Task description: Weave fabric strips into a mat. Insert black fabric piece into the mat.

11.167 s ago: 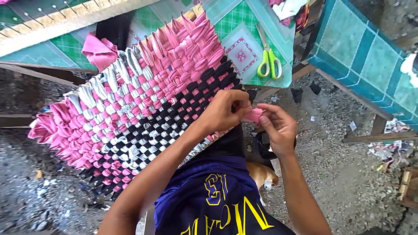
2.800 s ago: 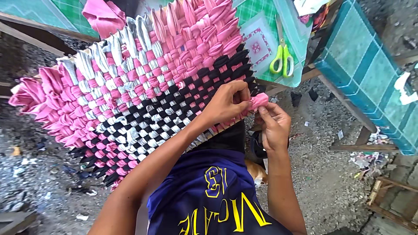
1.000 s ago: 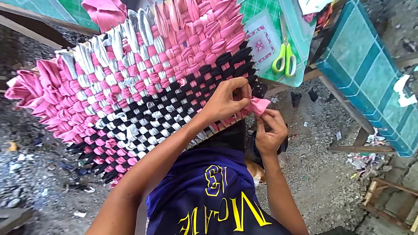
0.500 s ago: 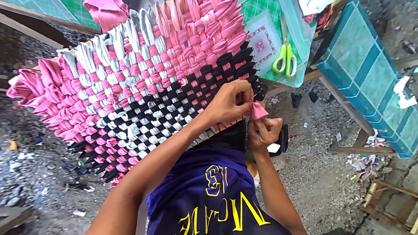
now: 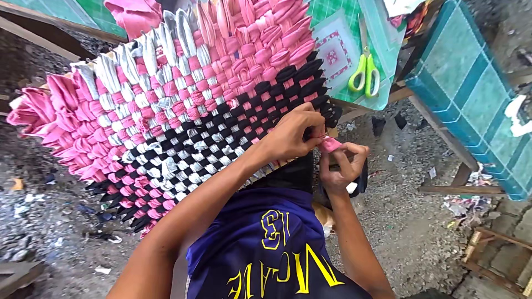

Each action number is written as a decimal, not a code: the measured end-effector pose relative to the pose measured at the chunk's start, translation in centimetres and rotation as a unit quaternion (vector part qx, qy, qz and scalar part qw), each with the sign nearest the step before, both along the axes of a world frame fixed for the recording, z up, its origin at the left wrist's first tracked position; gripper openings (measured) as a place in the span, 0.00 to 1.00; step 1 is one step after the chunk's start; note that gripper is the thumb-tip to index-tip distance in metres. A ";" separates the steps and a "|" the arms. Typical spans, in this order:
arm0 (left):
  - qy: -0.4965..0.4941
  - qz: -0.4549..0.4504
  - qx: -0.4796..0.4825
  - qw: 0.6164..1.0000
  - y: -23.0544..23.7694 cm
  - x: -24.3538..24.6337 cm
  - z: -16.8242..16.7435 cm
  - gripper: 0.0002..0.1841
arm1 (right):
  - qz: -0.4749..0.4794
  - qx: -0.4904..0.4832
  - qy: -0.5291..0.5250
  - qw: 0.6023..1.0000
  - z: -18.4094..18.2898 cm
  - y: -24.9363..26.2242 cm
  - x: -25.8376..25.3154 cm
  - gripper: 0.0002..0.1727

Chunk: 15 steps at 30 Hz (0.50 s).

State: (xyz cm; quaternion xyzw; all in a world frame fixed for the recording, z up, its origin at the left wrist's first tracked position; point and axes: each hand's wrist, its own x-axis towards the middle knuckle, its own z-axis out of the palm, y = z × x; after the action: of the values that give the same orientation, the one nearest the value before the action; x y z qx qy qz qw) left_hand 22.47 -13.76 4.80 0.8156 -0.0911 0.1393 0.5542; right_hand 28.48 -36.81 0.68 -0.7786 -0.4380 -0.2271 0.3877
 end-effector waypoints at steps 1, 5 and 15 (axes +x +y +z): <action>-0.002 -0.004 0.003 1.000 0.1 0.0 0.0 0.02 | 0.001 -0.008 0.004 1.000 0.4 -0.1 0.0 0.16; -0.020 -0.011 0.011 1.000 0.2 0.1 -0.2 0.03 | -0.015 0.024 0.017 0.999 1.3 0.7 -0.8 0.11; 0.027 0.001 0.023 0.999 -0.2 0.2 0.4 0.05 | -0.017 0.023 0.033 0.999 -0.1 1.0 -1.6 0.05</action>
State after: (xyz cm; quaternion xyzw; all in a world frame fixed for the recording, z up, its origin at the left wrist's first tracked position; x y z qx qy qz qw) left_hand 22.67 -14.00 5.23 0.8314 -0.0786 0.1161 0.5377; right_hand 26.86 -35.81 0.61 -0.7841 -0.4063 -0.2181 0.4154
